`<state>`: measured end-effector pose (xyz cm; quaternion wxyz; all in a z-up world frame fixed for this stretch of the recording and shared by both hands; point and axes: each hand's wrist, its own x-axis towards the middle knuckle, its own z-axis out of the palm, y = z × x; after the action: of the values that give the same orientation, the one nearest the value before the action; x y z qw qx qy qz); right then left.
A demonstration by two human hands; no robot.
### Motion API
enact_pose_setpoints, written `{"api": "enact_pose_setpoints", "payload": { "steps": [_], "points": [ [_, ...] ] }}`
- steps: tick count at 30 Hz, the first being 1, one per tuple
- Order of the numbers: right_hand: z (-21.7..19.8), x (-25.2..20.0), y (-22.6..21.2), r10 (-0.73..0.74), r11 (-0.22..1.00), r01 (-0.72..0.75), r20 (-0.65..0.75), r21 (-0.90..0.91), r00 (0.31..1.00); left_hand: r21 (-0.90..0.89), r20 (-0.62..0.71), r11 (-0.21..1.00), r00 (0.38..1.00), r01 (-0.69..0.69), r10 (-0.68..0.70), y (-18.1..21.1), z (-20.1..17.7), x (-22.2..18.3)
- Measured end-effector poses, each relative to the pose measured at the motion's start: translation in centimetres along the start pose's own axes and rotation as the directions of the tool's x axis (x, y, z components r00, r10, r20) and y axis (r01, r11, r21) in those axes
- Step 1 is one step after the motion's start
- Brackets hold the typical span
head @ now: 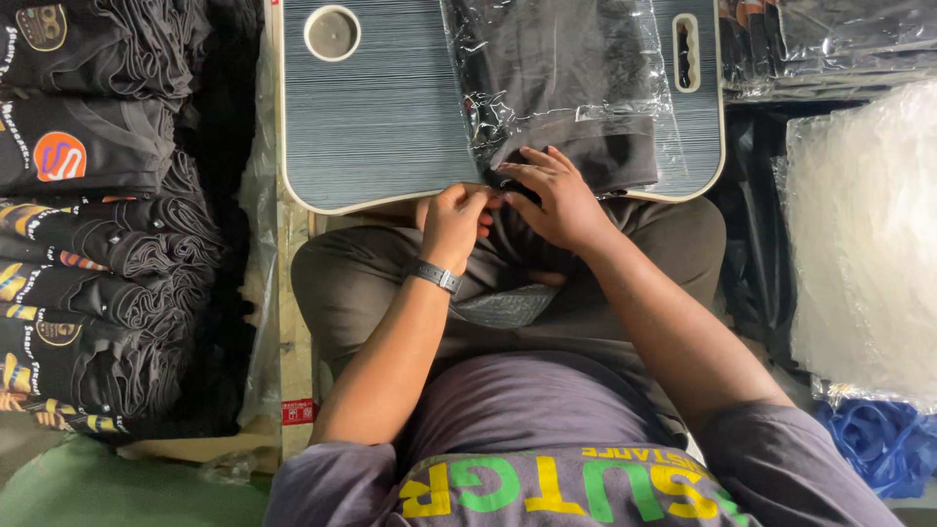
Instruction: The person packages shirts by placing each shirt into a plastic bag, folding the bag over, and securing it on a small portable desk.
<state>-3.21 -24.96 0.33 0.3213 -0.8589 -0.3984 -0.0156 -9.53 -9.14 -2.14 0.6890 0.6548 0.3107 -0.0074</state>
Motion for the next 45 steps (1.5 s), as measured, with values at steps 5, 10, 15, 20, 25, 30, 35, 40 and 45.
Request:
{"api": "enact_pose_setpoints", "payload": {
  "steps": [5,10,15,20,25,30,35,40,45],
  "points": [
    [-1.0,0.6,0.1,0.073,0.979,-0.095,0.124,0.179,0.990,-0.001,-0.026,1.000,1.000,-0.009,0.009,-0.2,0.5,0.3],
    [-0.8,0.7,0.6,0.120,0.955,-0.149,0.125,0.255,0.985,-0.092,0.017,0.996,1.000,0.003,-0.001,0.7,0.8,-0.5],
    [-0.6,1.2,-0.5,0.177,0.952,-0.201,0.120,0.233,0.977,-0.056,0.074,0.993,0.992,-0.100,0.104,0.2,0.4,-0.2],
    [0.3,1.3,0.3,0.310,0.907,-0.306,0.034,0.290,0.950,0.016,0.065,0.996,0.994,-0.085,0.084,0.9,-0.1,-0.8],
    [-0.7,1.3,-0.2,0.404,0.855,-0.350,-0.070,0.382,0.912,0.106,0.053,0.990,0.995,-0.092,0.087,-0.1,-1.0,-0.4],
    [-1.4,0.7,-0.8,0.223,0.913,-0.175,-0.091,0.367,0.971,0.089,0.123,0.993,0.990,-0.080,0.069,1.1,0.3,-2.7],
    [-4.2,1.1,-2.2,0.200,0.944,-0.149,0.152,-0.294,0.968,0.156,0.130,0.978,0.985,-0.137,0.117,-0.8,1.2,-1.3],
    [-2.9,3.8,-1.3,0.451,0.826,-0.347,0.152,-0.444,0.880,0.256,0.076,0.930,0.965,-0.262,0.251,-1.1,1.5,-1.2],
    [-1.4,7.4,1.9,0.518,0.786,-0.383,0.179,-0.485,0.837,0.333,0.071,0.797,0.856,-0.505,0.513,-2.5,1.2,-1.1]
  ]
}}
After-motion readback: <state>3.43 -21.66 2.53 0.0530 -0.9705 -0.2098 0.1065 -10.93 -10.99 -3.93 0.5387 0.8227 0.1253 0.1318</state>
